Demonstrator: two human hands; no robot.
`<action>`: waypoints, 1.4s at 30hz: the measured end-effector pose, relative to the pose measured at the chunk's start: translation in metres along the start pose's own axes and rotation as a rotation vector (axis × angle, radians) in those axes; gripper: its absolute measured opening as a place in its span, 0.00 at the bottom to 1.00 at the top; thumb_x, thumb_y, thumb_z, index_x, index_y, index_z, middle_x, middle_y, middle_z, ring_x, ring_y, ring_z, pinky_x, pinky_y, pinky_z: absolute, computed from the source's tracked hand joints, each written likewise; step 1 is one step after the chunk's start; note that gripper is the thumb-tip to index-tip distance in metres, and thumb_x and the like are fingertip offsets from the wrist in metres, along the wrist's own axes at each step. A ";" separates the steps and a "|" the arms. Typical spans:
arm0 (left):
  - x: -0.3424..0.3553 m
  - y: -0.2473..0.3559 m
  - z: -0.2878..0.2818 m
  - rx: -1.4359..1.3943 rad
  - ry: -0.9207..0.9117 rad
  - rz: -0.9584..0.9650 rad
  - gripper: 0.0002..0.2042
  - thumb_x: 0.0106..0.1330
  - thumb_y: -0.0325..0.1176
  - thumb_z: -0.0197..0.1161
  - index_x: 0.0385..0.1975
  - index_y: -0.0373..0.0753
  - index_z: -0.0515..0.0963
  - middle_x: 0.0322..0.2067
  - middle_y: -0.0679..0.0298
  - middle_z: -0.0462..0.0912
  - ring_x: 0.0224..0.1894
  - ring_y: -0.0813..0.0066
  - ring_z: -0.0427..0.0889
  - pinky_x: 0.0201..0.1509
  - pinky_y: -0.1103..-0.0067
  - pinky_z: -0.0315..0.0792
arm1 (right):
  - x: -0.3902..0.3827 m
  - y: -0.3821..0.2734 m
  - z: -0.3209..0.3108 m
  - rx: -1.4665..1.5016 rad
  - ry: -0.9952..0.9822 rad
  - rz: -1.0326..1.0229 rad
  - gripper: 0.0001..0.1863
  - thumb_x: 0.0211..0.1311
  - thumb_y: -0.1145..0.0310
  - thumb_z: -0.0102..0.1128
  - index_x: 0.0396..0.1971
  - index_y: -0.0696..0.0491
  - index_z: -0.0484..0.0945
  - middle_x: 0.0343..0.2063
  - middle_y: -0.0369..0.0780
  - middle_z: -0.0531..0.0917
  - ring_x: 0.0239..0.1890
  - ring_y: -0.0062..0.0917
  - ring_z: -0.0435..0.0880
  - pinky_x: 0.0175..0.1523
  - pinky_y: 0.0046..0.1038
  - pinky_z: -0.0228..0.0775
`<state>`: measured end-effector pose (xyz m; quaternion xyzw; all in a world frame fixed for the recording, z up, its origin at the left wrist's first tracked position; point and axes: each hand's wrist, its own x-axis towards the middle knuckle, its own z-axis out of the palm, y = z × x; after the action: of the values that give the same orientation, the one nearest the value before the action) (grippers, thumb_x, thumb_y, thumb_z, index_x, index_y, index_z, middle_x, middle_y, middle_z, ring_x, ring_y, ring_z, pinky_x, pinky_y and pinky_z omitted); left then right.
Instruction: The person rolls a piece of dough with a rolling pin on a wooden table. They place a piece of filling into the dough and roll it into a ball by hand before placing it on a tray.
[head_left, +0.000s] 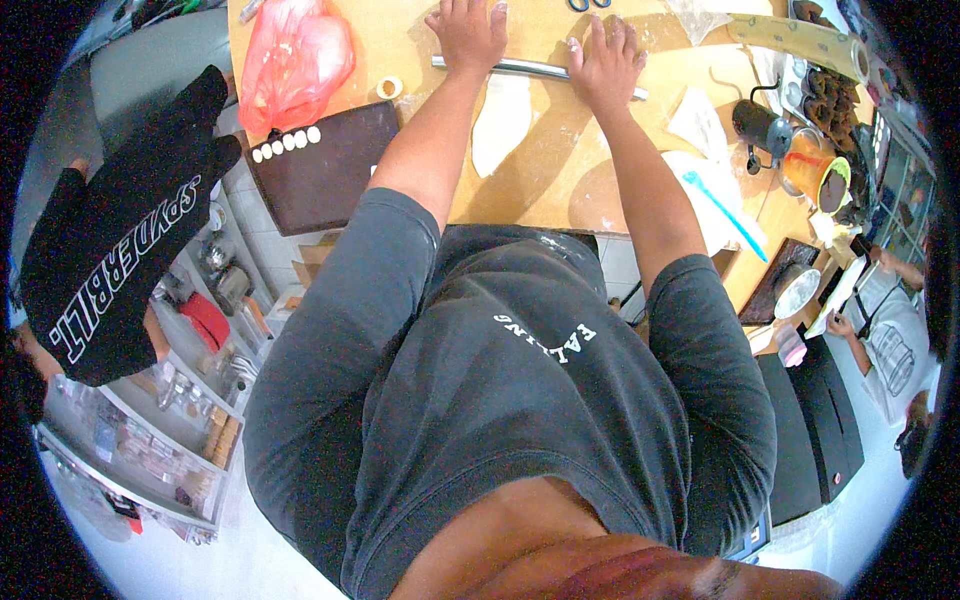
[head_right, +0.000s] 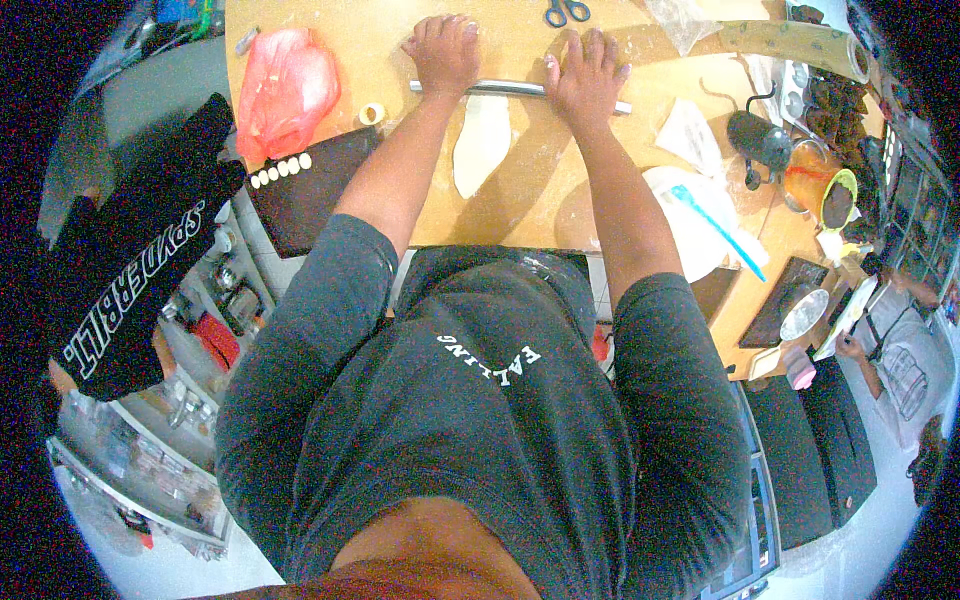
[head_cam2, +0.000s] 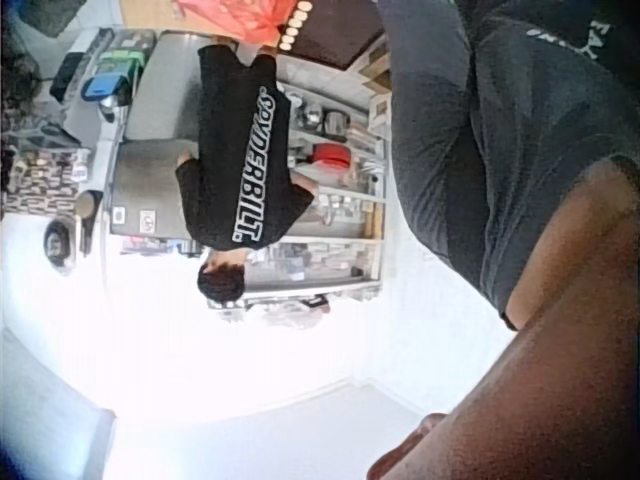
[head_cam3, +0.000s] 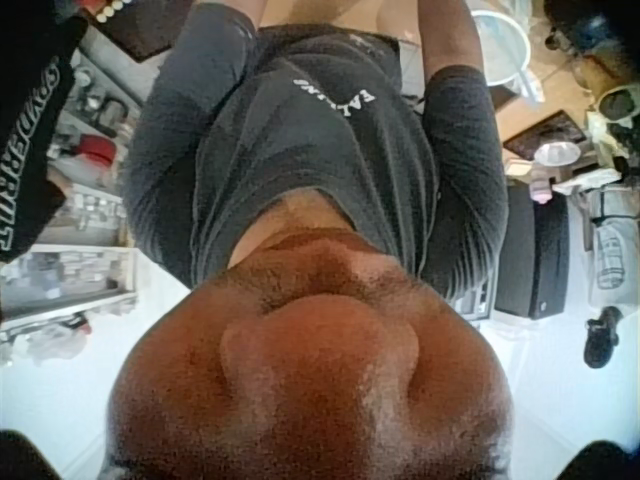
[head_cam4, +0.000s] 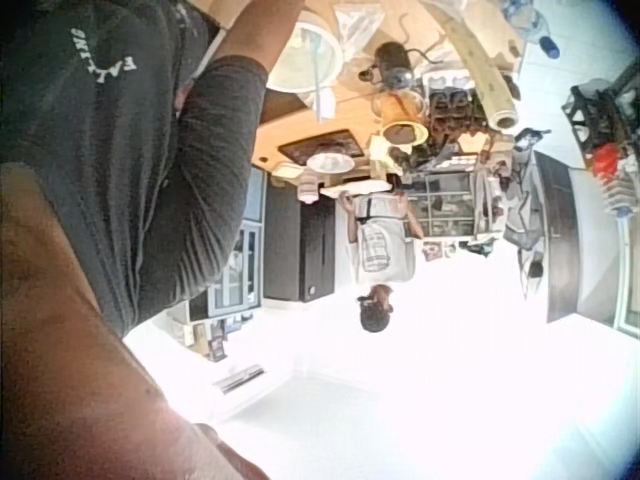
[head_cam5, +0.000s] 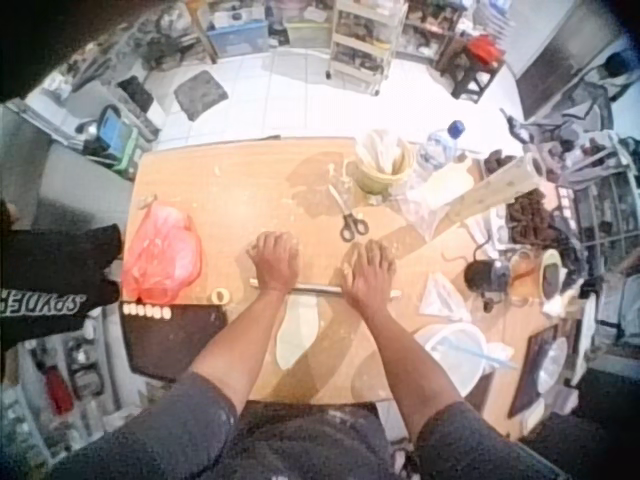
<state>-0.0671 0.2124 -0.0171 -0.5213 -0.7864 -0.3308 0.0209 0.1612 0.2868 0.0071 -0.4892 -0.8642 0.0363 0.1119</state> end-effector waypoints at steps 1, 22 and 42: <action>-0.002 0.006 -0.004 -0.001 -0.001 0.002 0.15 0.73 0.45 0.57 0.45 0.42 0.84 0.48 0.59 0.84 0.60 0.53 0.74 0.63 0.45 0.63 | -0.001 0.001 0.001 -0.003 -0.011 0.002 0.32 0.70 0.42 0.54 0.68 0.43 0.73 0.72 0.47 0.68 0.76 0.48 0.61 0.69 0.71 0.54; -0.142 0.028 -0.094 0.150 -0.479 -0.138 0.35 0.79 0.53 0.45 0.80 0.40 0.54 0.80 0.49 0.51 0.83 0.49 0.45 0.84 0.52 0.40 | -0.155 -0.017 -0.056 0.019 -0.260 -0.008 0.33 0.78 0.44 0.47 0.76 0.43 0.64 0.78 0.45 0.60 0.80 0.50 0.54 0.76 0.70 0.44; -0.264 0.050 -0.203 0.264 -0.733 0.037 0.39 0.73 0.49 0.60 0.79 0.38 0.55 0.79 0.51 0.53 0.83 0.50 0.46 0.82 0.47 0.46 | -0.284 -0.034 -0.099 -0.027 -0.481 0.101 0.36 0.75 0.49 0.54 0.79 0.37 0.56 0.80 0.41 0.55 0.82 0.45 0.46 0.73 0.78 0.41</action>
<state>0.0314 -0.0982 0.0662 -0.6119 -0.7679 -0.0181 -0.1885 0.2959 0.0223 0.0648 -0.5106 -0.8408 0.1456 -0.1059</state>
